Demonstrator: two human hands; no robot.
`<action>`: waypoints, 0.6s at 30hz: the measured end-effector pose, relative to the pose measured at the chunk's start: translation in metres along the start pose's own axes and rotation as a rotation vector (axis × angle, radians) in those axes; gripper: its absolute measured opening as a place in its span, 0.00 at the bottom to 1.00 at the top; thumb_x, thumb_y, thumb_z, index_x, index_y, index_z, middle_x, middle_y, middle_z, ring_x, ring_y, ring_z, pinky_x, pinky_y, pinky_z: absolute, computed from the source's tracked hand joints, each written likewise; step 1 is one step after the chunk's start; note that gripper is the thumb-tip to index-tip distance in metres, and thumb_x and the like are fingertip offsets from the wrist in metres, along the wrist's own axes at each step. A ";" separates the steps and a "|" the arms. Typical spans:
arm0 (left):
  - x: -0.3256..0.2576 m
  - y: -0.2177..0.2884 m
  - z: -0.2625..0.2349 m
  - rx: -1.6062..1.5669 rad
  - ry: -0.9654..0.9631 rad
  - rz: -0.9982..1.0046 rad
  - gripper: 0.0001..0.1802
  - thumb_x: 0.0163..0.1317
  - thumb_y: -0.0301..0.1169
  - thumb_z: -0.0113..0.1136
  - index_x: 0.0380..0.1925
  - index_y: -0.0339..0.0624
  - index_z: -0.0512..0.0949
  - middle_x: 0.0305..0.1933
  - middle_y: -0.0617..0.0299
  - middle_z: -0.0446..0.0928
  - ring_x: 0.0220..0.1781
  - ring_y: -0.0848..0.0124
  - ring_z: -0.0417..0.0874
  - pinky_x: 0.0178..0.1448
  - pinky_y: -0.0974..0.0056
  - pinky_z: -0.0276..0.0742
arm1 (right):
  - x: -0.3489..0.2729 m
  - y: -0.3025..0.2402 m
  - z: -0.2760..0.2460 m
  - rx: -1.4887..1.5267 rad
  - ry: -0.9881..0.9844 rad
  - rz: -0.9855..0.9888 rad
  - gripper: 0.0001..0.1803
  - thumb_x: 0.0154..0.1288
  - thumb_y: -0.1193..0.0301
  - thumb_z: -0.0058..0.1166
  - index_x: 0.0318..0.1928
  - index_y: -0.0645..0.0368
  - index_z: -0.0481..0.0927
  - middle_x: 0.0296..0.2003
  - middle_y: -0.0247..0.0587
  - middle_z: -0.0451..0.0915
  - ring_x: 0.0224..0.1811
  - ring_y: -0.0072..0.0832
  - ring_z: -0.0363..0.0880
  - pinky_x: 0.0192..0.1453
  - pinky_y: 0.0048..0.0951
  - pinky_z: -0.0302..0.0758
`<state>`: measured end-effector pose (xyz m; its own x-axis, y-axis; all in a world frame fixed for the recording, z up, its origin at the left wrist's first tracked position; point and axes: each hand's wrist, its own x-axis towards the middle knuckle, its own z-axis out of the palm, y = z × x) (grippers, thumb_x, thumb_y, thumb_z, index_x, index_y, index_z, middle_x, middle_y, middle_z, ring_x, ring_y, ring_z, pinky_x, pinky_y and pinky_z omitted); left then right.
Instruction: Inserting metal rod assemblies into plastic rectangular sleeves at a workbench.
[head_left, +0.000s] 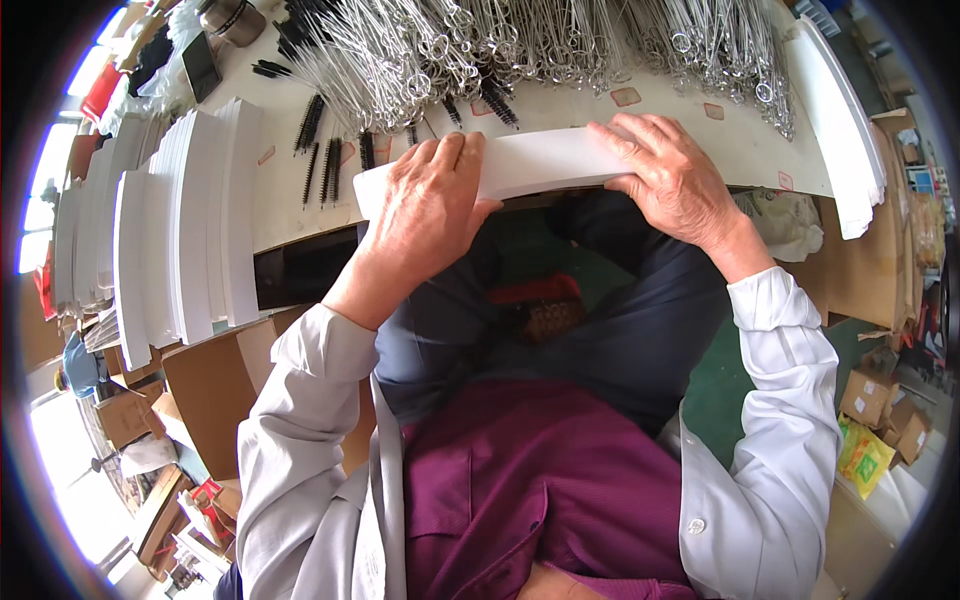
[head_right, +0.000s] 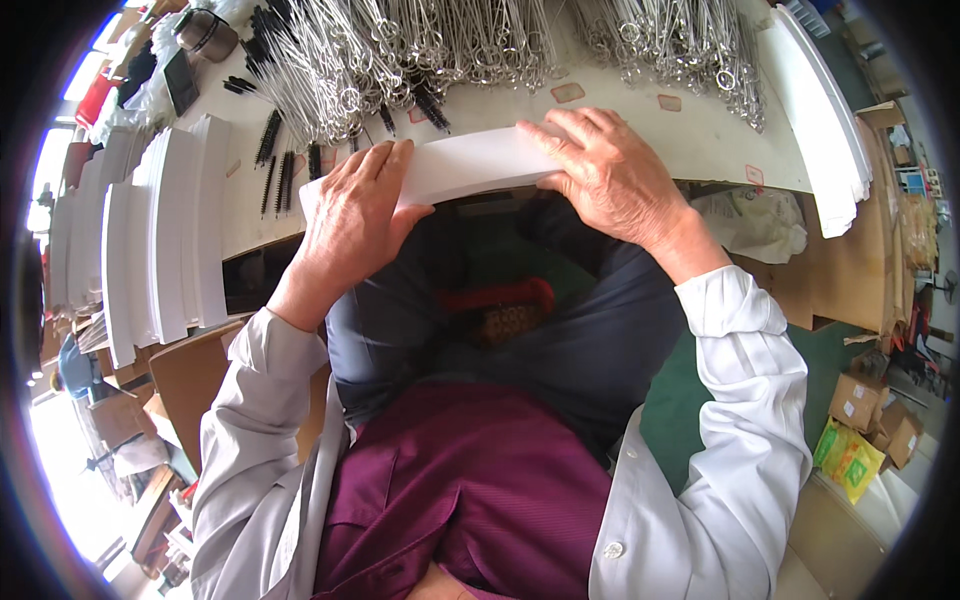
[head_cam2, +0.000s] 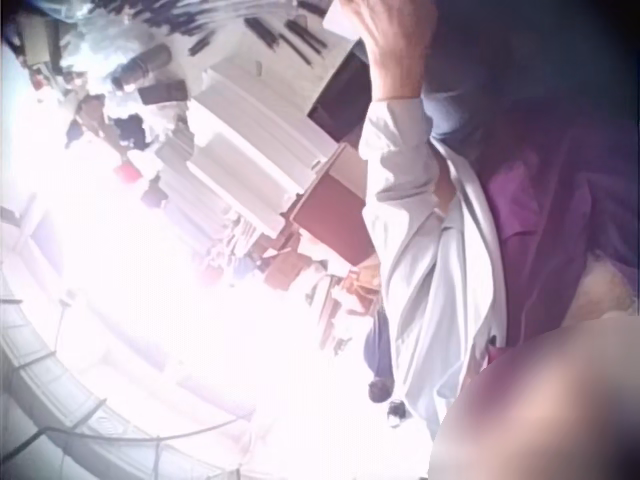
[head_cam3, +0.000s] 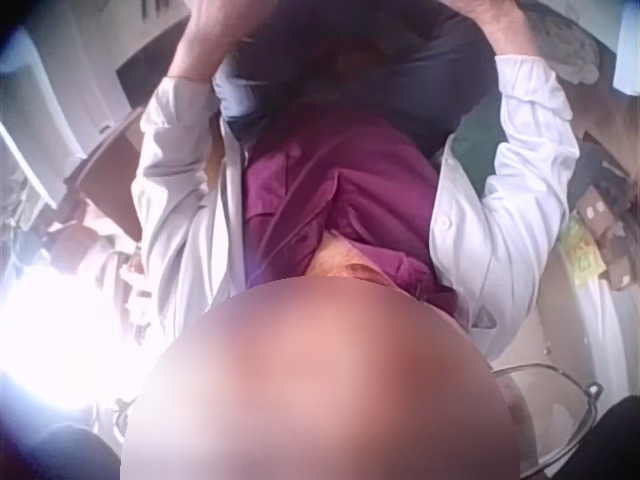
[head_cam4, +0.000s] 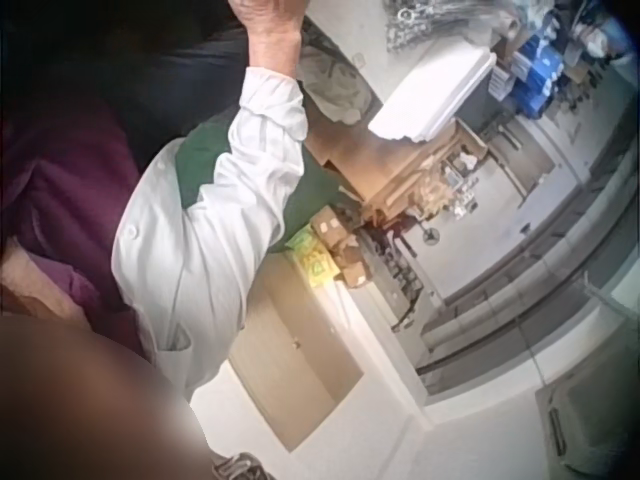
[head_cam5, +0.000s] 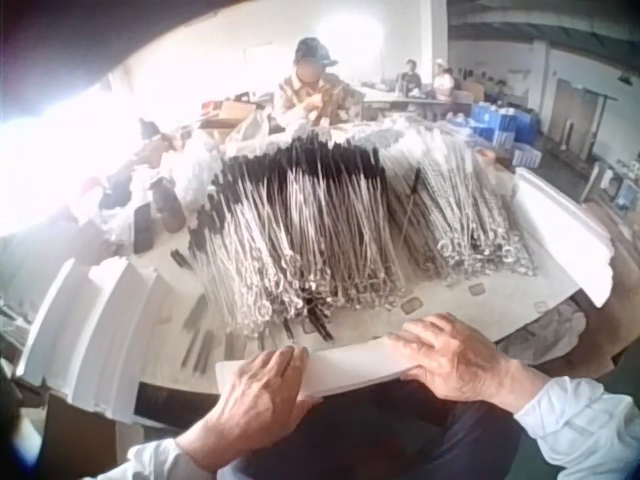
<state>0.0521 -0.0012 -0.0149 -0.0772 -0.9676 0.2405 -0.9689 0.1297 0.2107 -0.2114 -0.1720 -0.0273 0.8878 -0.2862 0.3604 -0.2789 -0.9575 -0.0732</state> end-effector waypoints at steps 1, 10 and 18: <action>0.003 0.000 0.001 -0.001 -0.001 -0.001 0.37 0.58 0.37 0.75 0.64 0.32 0.72 0.58 0.45 0.80 0.59 0.48 0.82 0.62 0.50 0.78 | 0.001 0.003 -0.001 0.001 -0.002 0.000 0.35 0.59 0.66 0.72 0.69 0.49 0.79 0.57 0.42 0.80 0.58 0.42 0.79 0.66 0.42 0.77; 0.015 0.004 0.025 -0.022 0.119 -0.036 0.28 0.63 0.36 0.70 0.60 0.34 0.76 0.55 0.48 0.82 0.58 0.50 0.82 0.58 0.50 0.80 | -0.003 0.016 0.014 0.047 0.050 0.044 0.34 0.59 0.71 0.71 0.68 0.50 0.80 0.59 0.42 0.81 0.61 0.43 0.77 0.68 0.42 0.76; -0.001 0.009 0.039 0.031 0.194 -0.022 0.35 0.59 0.39 0.73 0.63 0.31 0.75 0.61 0.47 0.78 0.62 0.50 0.79 0.69 0.49 0.74 | -0.011 0.004 0.009 0.056 -0.012 0.037 0.35 0.63 0.69 0.67 0.71 0.57 0.76 0.64 0.46 0.78 0.65 0.48 0.75 0.72 0.46 0.73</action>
<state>0.0339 -0.0071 -0.0497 -0.0118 -0.9099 0.4146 -0.9769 0.0989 0.1894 -0.2192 -0.1733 -0.0401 0.8817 -0.3216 0.3451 -0.2912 -0.9466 -0.1380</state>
